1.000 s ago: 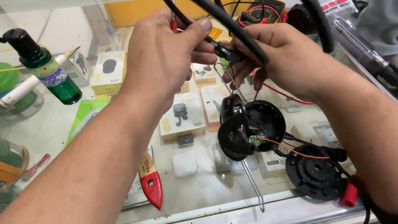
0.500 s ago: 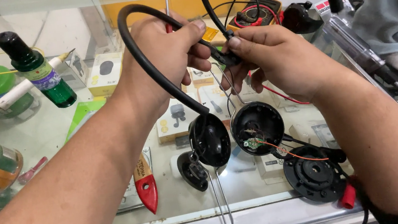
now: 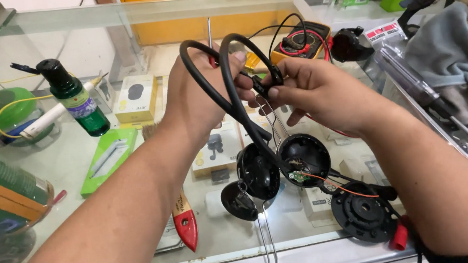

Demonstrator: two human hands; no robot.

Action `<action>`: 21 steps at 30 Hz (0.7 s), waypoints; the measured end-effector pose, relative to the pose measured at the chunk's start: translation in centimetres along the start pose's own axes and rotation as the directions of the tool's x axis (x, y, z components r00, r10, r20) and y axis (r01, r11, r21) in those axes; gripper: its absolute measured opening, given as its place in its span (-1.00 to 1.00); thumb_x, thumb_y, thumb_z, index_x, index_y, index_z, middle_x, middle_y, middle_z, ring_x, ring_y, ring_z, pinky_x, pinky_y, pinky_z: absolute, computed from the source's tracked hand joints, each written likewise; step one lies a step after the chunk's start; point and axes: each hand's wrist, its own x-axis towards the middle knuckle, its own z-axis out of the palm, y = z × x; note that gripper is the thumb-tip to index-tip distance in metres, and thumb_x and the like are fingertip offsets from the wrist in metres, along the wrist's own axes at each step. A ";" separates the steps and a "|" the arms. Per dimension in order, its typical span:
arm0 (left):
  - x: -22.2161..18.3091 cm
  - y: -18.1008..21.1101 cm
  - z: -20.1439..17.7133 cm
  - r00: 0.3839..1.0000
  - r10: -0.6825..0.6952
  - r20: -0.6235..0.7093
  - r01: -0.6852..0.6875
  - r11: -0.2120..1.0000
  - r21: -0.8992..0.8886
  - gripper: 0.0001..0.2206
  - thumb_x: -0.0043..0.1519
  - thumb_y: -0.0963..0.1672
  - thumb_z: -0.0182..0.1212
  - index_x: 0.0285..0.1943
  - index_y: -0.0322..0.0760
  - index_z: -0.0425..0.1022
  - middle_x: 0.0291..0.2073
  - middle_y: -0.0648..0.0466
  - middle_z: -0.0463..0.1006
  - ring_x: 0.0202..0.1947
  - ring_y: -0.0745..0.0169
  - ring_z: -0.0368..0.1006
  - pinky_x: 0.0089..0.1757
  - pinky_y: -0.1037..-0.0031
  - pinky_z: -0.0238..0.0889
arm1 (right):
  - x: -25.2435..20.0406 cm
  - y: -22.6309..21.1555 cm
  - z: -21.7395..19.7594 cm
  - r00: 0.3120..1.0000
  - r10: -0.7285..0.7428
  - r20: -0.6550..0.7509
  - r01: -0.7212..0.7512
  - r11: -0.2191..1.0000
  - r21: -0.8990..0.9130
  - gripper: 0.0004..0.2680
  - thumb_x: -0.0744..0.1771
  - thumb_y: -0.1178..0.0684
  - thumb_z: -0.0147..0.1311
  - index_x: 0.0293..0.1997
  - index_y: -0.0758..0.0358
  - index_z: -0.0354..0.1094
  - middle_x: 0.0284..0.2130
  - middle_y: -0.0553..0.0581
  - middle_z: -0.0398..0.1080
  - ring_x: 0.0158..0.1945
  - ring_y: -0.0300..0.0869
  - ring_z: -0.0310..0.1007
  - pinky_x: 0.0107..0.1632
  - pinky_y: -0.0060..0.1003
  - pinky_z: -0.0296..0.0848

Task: Organizing and routing internal wiring of a headset using a small screwdriver.

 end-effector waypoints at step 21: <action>0.3 -0.2 0.8 0.971 0.223 0.082 -0.237 0.929 0.286 -0.82 0.33 -0.08 0.02 -0.16 -0.30 0.41 -0.58 0.04 0.66 -0.57 0.31 0.68 -0.40 0.65 0.42 | -0.1 0.9 -1.0 0.988 -0.153 0.013 0.154 0.986 -0.063 -0.81 0.34 0.18 0.08 0.03 0.39 0.44 -0.40 0.19 0.57 -0.41 -0.18 0.60 -0.49 -0.43 0.49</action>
